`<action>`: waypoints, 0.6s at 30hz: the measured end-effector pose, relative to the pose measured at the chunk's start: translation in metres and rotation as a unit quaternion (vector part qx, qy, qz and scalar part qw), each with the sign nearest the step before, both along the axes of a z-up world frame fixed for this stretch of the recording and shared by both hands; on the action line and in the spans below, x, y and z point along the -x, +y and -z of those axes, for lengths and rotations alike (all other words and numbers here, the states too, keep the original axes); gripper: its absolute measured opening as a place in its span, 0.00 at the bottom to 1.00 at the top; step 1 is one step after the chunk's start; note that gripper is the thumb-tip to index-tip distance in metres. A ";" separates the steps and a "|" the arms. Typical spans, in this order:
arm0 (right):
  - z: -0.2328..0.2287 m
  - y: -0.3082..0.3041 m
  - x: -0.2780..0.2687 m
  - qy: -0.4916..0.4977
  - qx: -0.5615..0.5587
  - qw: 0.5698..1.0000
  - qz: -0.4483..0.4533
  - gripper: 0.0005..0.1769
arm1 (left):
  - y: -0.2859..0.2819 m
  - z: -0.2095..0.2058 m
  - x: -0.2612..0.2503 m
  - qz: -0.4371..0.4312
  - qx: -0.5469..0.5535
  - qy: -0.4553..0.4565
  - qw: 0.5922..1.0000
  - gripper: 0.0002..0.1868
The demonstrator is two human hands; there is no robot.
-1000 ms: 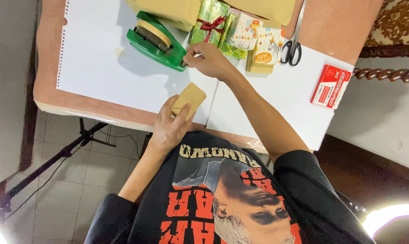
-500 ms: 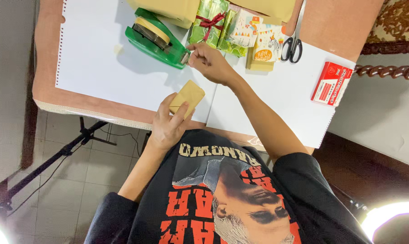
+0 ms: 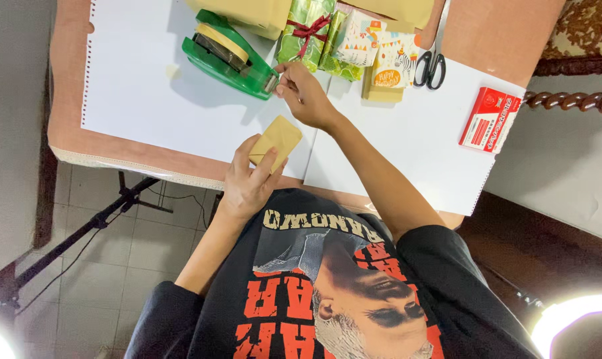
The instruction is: The person wraps a small rectangular box in brown paper on a table. They fold the paper around the box, secure it with tape from a dispenser, and fold the ends to complete the package. Other wrapped gifts and wrapping supplies are visible on the table.
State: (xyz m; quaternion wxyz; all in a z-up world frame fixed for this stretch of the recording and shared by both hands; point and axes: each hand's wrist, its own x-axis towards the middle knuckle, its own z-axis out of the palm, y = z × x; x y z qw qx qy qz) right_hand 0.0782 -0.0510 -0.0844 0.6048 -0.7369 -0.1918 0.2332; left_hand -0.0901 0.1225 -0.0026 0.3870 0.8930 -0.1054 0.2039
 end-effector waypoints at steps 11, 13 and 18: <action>-0.010 0.009 0.004 -0.188 0.065 0.980 0.012 0.09 | -0.003 0.001 0.001 0.005 0.017 0.009 1.000 0.26; -0.010 0.010 0.004 -0.194 0.072 0.978 0.012 0.12 | -0.003 0.002 0.000 0.007 0.017 0.012 1.000 0.26; -0.003 0.011 0.004 -0.267 0.047 0.963 0.006 0.11 | -0.004 0.003 0.000 0.007 0.017 0.006 1.000 0.26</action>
